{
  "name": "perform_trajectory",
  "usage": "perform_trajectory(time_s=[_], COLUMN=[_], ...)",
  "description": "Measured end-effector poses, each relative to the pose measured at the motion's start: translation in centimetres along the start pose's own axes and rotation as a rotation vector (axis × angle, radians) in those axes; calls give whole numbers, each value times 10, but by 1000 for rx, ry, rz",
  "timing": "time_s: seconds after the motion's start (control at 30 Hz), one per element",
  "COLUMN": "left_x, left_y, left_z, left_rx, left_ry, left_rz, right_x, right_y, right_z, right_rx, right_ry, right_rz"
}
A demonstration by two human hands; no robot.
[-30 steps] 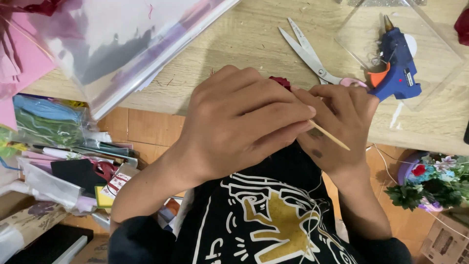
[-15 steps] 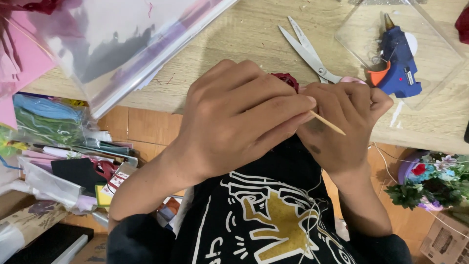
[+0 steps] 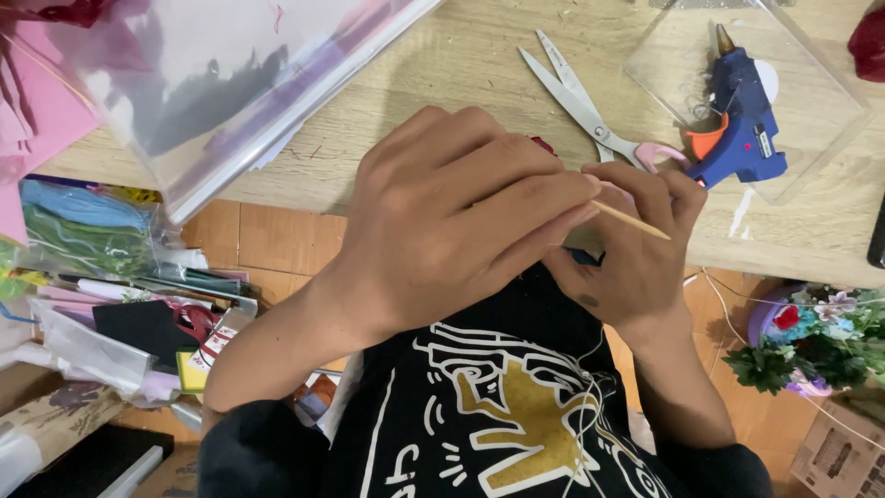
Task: The person assembles a maroon artificial rose by inserting a wooden stick into the flower base, securing it with a hot glue gun, and adjusting the petals. They then trim excess material with scissors and place the finished rose into a container with other completed roses.
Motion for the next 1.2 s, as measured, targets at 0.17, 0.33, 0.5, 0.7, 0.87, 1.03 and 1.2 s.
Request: perform_trajectory(time_s=[0.17,0.33,0.5,0.7,0.87,1.03,1.2], left_x=[0,1,2,1,-1,-3,-3], left_y=[-1,-2,-3,-1,0,0,1], left_z=[0,0,0,-1,-2,-4,-4], left_rx=[9,6,4,26,16,13,20], left_ry=[1,17,37,42,31,17,15], left_rz=[-11,-15,-15,-25,-17,2,3], right_x=[-3,-5,-4,-3,-8,-11,-3], right_y=[-1,2,5,0,-19,-20,-20], right_z=[-1,1,3,-1,-13,-12,-7], right_rx=[48,34,-55,-131,-105,-243,-160], right_ry=[105,143,-43,-400,-467,-317,-386], right_rz=[34,9,62,381,338,187,117])
Point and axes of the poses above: each hand's wrist, its own y-axis away from the middle knuckle, its own x-axis out of the back of the hand, z = x × y, the point moved 1 cm from there along -y, towards the middle knuckle, and after that the axes turned 10 degrees about x, right-handed, at the moved point
